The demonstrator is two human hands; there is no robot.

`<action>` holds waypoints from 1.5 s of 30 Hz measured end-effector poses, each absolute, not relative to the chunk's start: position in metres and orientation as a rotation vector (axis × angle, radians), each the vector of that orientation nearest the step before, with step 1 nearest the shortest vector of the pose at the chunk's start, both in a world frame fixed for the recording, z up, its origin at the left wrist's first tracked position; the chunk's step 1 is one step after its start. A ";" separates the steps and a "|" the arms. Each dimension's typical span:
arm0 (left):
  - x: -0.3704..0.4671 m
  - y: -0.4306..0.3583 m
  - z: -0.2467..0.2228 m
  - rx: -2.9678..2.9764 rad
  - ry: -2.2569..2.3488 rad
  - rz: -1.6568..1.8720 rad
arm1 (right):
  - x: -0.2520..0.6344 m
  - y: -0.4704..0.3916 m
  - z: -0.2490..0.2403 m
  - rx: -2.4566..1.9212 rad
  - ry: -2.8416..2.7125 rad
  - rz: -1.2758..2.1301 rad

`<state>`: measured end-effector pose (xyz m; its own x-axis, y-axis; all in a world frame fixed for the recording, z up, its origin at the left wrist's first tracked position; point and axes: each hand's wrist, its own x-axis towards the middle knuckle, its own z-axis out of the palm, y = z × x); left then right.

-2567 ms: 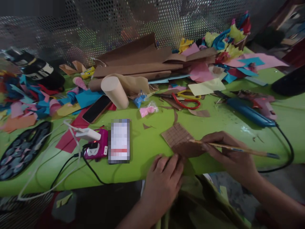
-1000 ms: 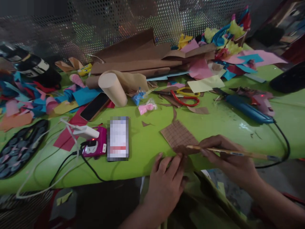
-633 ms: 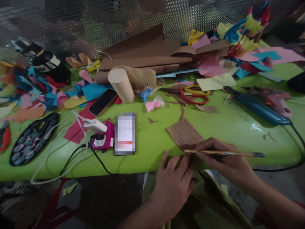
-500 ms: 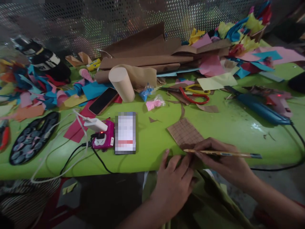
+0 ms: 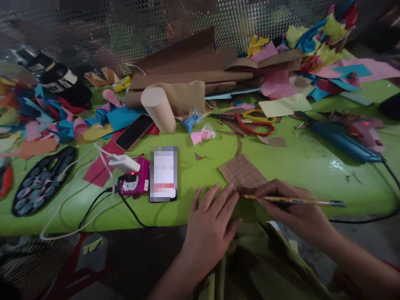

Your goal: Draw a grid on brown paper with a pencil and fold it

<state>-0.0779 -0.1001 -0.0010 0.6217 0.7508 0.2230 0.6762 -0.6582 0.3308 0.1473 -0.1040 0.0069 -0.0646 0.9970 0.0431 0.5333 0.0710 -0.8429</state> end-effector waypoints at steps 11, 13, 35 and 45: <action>-0.074 -0.096 -0.011 2.652 1.223 0.542 | 0.167 -0.105 0.002 -1.655 -1.607 0.611; -0.074 -0.096 -0.012 2.661 1.230 0.563 | 0.175 -0.105 0.002 -1.678 -1.558 0.568; -0.072 -0.095 -0.012 2.670 1.217 0.562 | 0.161 -0.112 -0.001 -1.398 -1.786 0.707; -0.072 -0.094 -0.013 2.665 1.199 0.593 | 0.159 -0.114 0.001 -1.469 -1.829 0.585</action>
<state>-0.0725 -0.0941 -0.0132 0.6002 0.7458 0.2891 0.6823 -0.6660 0.3015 0.1591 -0.1139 0.0012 -0.1039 0.9642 0.2439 0.6435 0.2521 -0.7227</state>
